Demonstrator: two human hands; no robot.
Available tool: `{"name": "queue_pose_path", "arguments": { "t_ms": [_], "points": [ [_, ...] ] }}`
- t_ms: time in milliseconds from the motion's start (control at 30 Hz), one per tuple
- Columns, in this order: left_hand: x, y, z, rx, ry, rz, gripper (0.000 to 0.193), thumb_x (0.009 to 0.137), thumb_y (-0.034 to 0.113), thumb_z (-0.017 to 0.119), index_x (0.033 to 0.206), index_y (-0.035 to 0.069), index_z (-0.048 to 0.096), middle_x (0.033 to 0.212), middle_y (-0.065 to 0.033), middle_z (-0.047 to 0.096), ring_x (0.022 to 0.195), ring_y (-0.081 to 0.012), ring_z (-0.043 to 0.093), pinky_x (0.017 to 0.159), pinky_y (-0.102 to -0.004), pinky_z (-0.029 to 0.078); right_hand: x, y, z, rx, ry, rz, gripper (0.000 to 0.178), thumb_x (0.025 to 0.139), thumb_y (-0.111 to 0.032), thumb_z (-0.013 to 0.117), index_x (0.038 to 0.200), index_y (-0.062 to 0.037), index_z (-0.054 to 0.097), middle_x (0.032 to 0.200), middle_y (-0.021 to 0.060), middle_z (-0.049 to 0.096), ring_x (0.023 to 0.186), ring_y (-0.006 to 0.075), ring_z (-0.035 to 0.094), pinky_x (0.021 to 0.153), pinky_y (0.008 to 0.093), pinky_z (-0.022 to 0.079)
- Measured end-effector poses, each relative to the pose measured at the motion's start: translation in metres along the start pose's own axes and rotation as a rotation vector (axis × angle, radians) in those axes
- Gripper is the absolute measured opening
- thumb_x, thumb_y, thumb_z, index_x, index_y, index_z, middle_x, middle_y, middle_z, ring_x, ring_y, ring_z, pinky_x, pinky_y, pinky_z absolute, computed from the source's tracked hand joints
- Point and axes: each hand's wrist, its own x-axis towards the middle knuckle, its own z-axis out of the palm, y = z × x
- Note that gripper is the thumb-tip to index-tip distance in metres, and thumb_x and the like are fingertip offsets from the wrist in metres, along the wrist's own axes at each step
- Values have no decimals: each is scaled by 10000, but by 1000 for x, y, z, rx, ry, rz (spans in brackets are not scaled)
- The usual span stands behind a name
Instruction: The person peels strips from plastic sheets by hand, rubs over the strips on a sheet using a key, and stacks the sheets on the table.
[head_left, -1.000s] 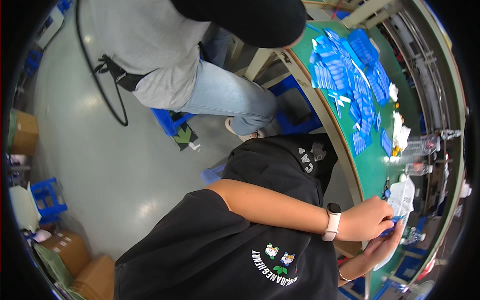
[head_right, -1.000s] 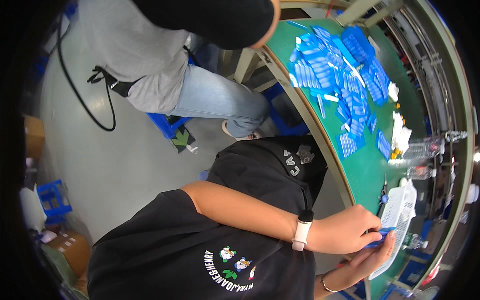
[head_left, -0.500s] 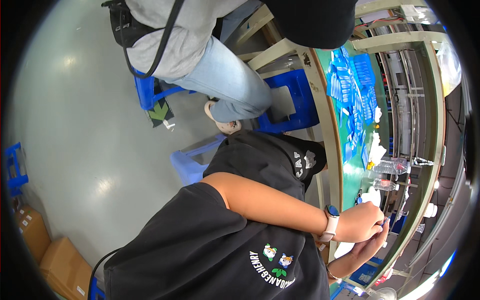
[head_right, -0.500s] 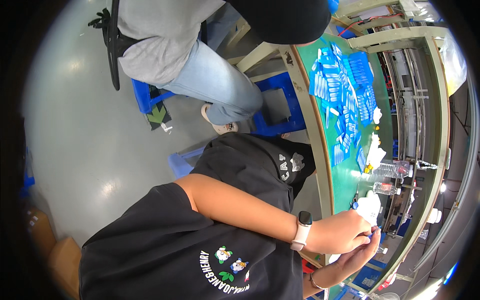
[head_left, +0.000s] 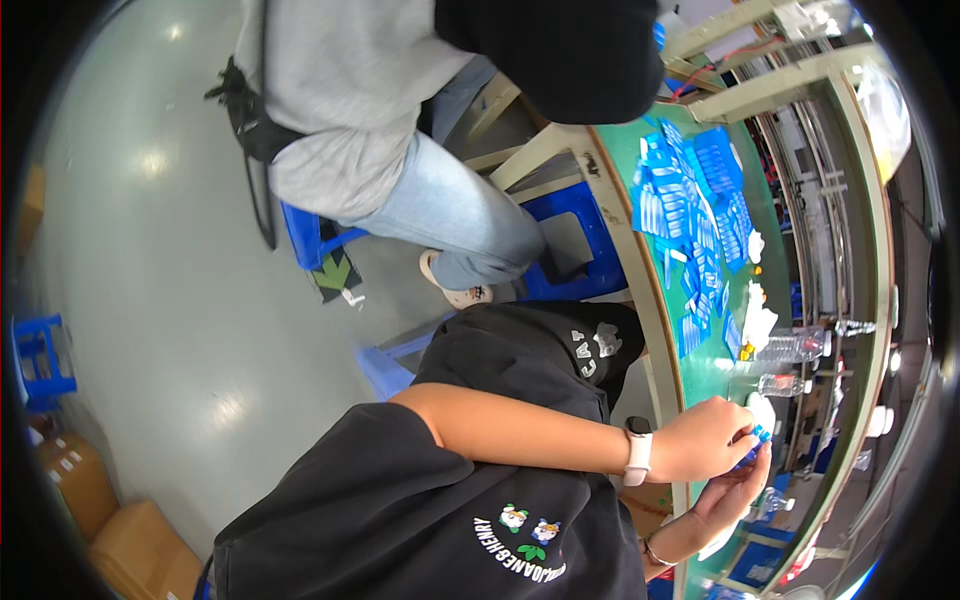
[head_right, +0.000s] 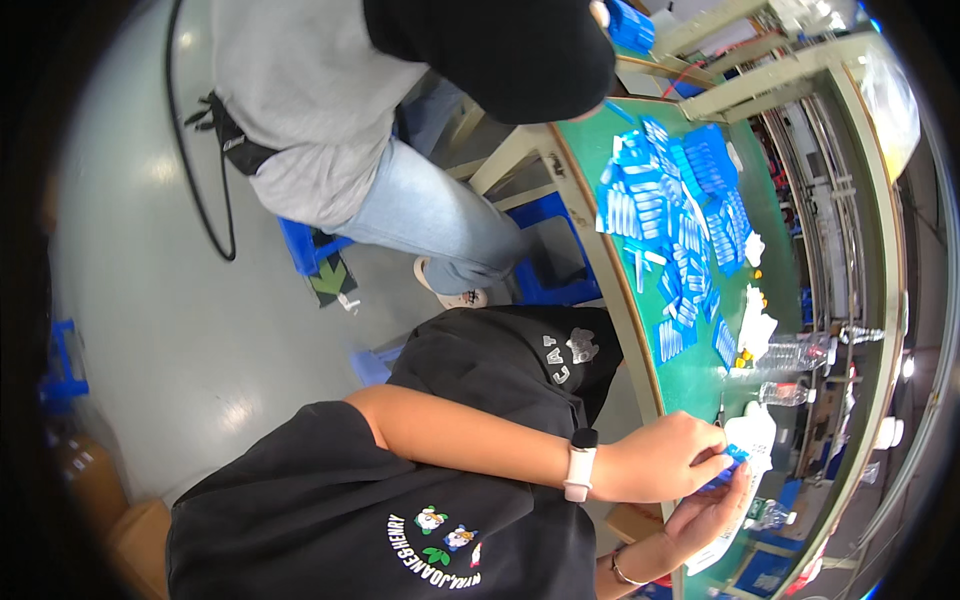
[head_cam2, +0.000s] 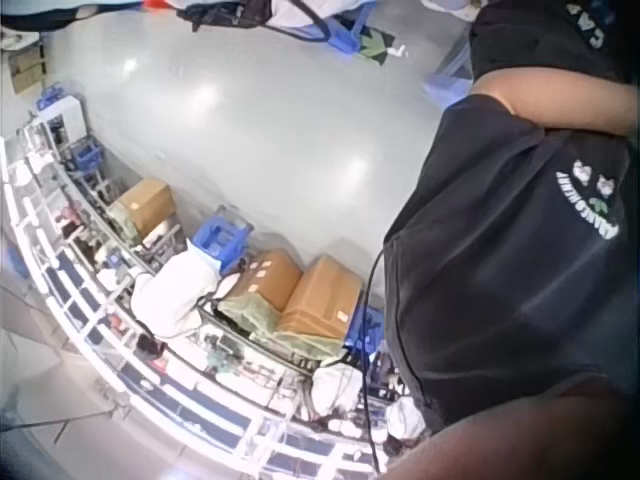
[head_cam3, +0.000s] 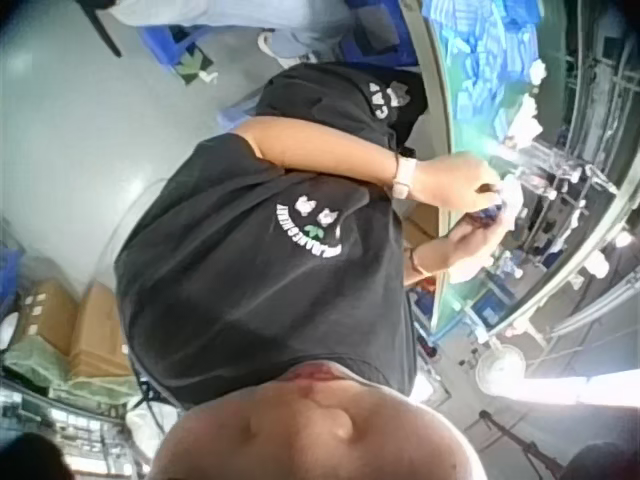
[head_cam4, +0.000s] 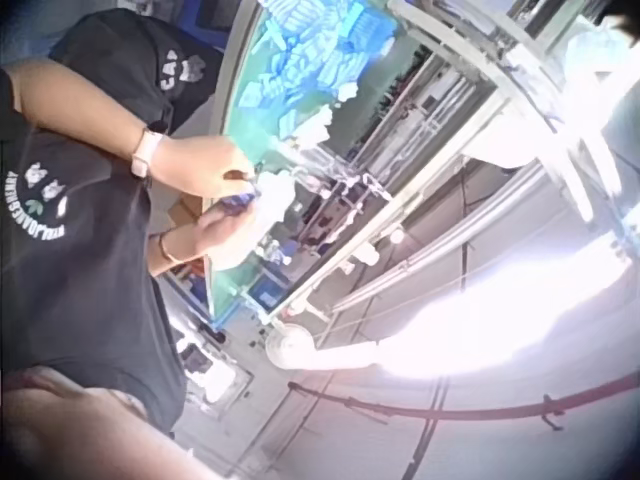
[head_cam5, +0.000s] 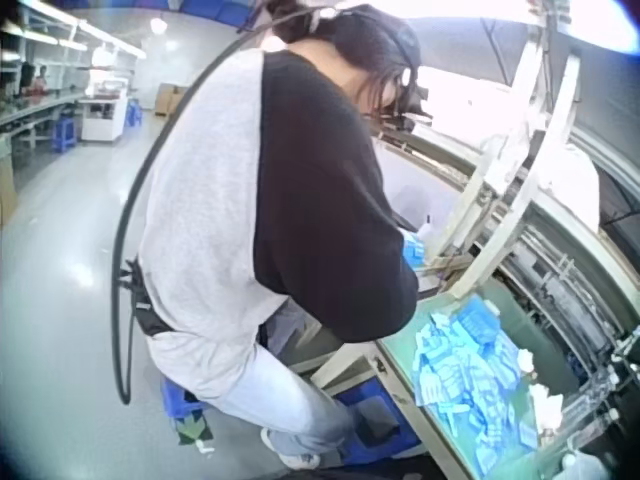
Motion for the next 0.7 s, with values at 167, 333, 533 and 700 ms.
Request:
{"name": "queue_pose_path", "arguments": {
  "t_ms": [167, 333, 533, 700],
  "points": [
    [20, -5, -2, 21, -3, -110, 211, 861, 125, 610, 773, -67, 607, 680, -184, 626, 581, -255, 613, 563, -345, 479, 17, 14, 7, 59, 83, -55, 130, 938, -133, 581, 982, -13, 607, 942, 82, 646, 869, 158, 622, 789, 281, 512],
    [42, -25, 11, 115, -44, -205, 247, 874, 162, 658, 756, -45, 591, 681, -138, 616, 579, -184, 583, 529, -295, 465, 40, 27, -2, 55, 107, -48, 115, 936, -128, 586, 918, -16, 608, 876, 50, 622, 793, 112, 584, 737, 252, 480],
    [69, -51, 27, 204, -150, -377, 233, 875, 148, 664, 768, -47, 593, 673, -116, 601, 596, -172, 588, 536, -297, 484, 62, 39, -31, 50, 131, 48, 143, 937, -135, 584, 866, -11, 588, 830, 41, 607, 750, 107, 575, 720, 249, 471],
    [94, -74, 43, 196, -191, -383, 222, 866, 137, 674, 775, -49, 596, 685, -118, 607, 597, -188, 593, 561, -308, 516, 79, 44, -57, 29, 239, 94, 151, 939, -126, 571, 845, -7, 574, 852, 63, 604, 742, 110, 556, 712, 238, 447]
  ]
}}
